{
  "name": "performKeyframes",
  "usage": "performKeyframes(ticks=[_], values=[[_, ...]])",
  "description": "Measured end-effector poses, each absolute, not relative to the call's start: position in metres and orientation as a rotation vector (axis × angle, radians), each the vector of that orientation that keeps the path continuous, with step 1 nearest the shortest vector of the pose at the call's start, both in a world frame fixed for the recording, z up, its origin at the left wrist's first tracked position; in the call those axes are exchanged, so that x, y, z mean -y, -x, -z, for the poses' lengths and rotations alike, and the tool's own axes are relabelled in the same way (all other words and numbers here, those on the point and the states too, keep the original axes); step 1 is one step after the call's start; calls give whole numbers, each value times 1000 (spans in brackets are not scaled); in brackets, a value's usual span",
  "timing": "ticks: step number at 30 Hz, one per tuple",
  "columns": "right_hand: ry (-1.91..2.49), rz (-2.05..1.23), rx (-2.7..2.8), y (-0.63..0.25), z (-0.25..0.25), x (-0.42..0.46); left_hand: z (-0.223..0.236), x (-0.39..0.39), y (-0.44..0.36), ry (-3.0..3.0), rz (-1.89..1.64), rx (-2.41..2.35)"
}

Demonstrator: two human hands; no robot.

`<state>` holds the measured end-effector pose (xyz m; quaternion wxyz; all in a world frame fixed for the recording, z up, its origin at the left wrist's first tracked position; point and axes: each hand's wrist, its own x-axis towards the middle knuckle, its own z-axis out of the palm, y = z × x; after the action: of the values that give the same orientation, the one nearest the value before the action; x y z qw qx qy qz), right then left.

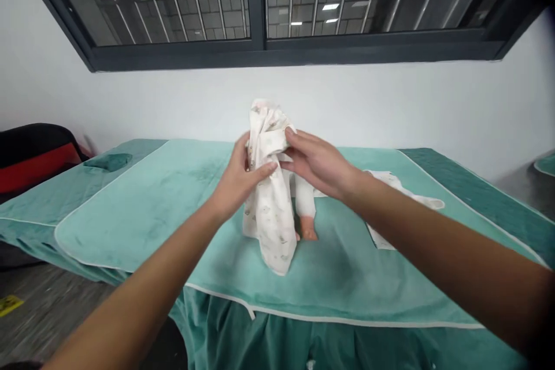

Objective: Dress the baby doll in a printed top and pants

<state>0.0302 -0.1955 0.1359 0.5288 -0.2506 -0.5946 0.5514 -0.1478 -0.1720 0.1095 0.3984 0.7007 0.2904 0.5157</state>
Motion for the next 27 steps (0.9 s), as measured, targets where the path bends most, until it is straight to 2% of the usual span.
performKeyframes(ticks=[5,9,14,20,24,27], values=[[759,-1363,1354,1,-59,123,-27,132,164,-1394,-1288,-1261],[1067,-1205,1468,3,-11,86,7,109,172,-1360,-1134,-1454],[1207,-792,1619,-38,-4,45,10,117,150,-1874,-1355,-1420],[1601,-264,1448,-118,5,-35,12,106,104,-1239,-915,-1139],[1913,-437,1535,-145,12,-74,21,80,87,-1011,-901,-944],[1917,-581,1695,-146,2,-92,19,64,83,-944,-889,-890]])
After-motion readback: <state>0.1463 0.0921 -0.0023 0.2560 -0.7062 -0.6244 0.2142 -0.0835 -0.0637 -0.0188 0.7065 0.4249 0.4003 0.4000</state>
